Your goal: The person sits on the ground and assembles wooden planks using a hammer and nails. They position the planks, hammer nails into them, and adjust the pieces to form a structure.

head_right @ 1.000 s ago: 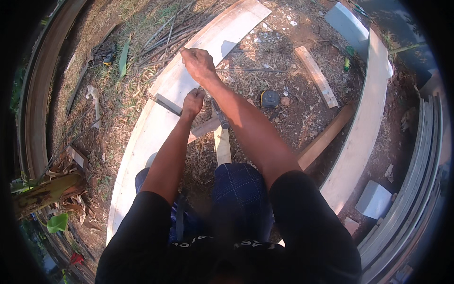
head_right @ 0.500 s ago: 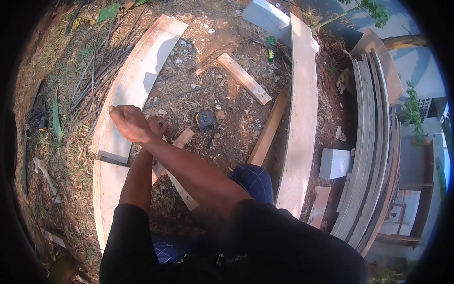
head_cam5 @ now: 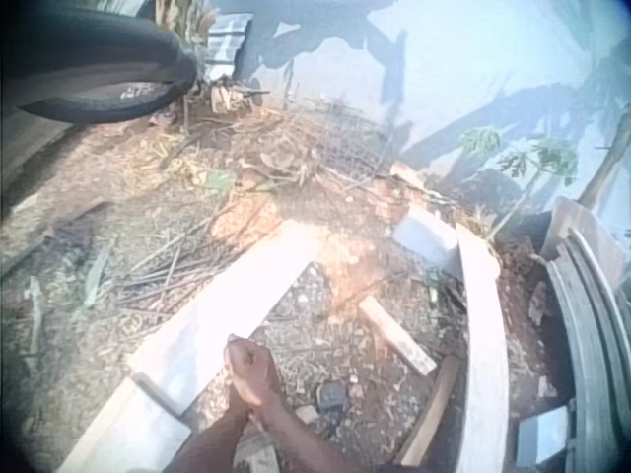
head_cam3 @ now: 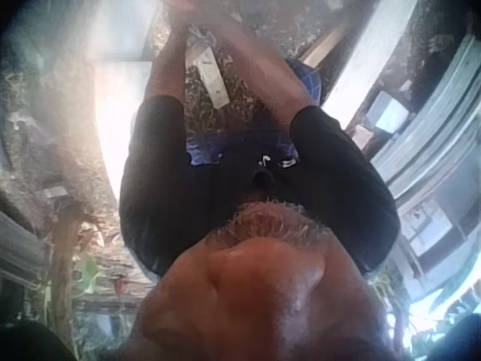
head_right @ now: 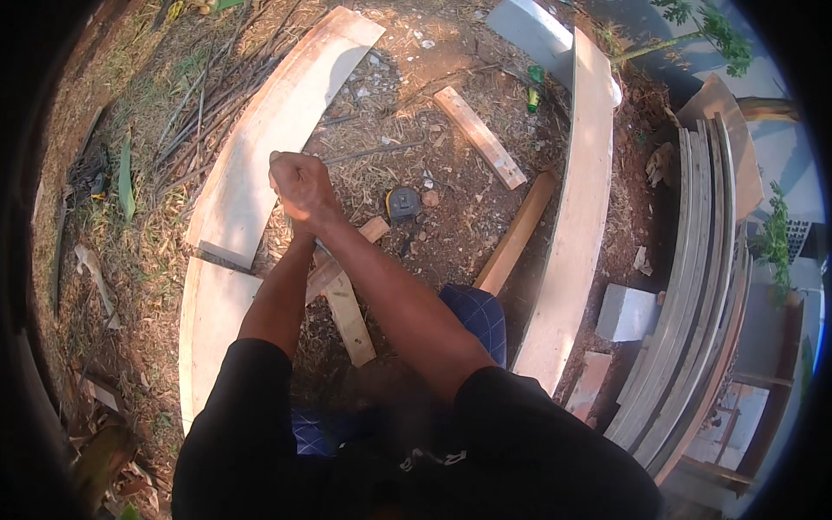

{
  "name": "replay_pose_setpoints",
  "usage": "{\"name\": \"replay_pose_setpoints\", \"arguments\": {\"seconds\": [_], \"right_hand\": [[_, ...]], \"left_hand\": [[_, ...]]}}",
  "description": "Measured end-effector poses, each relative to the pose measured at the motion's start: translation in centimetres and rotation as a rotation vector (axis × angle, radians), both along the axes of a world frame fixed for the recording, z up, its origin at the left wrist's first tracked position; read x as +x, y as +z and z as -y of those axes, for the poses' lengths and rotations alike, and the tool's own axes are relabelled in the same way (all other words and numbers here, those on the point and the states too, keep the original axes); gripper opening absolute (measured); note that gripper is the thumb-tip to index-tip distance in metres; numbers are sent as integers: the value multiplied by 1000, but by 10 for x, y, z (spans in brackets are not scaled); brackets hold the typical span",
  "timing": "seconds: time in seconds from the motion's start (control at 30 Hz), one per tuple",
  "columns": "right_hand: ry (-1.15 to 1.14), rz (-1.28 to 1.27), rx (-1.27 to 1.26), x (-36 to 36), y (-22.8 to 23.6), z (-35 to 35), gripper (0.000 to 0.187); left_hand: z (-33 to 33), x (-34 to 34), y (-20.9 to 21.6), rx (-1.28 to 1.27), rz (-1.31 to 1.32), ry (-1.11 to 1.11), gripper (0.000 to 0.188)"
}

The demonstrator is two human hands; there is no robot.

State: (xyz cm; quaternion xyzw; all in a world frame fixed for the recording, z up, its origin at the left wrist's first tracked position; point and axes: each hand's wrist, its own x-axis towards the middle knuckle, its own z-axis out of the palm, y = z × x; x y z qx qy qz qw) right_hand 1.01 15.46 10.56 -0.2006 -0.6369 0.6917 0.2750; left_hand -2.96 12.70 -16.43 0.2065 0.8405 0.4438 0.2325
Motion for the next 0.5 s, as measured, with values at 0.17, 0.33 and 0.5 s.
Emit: {"name": "replay_pose_setpoints", "arguments": {"seconds": [0.17,0.33,0.5], "right_hand": [[20,211,-69,-25,-3,10,42],[-11,244,46,-15,-2,13,42],[-98,278,495,-20,-30,22,42]], "left_hand": [[-3,3,3,8,-12,13,35],[-1,9,6,19,-12,34,34],[-6,22,3,63,-41,4,34]]}}
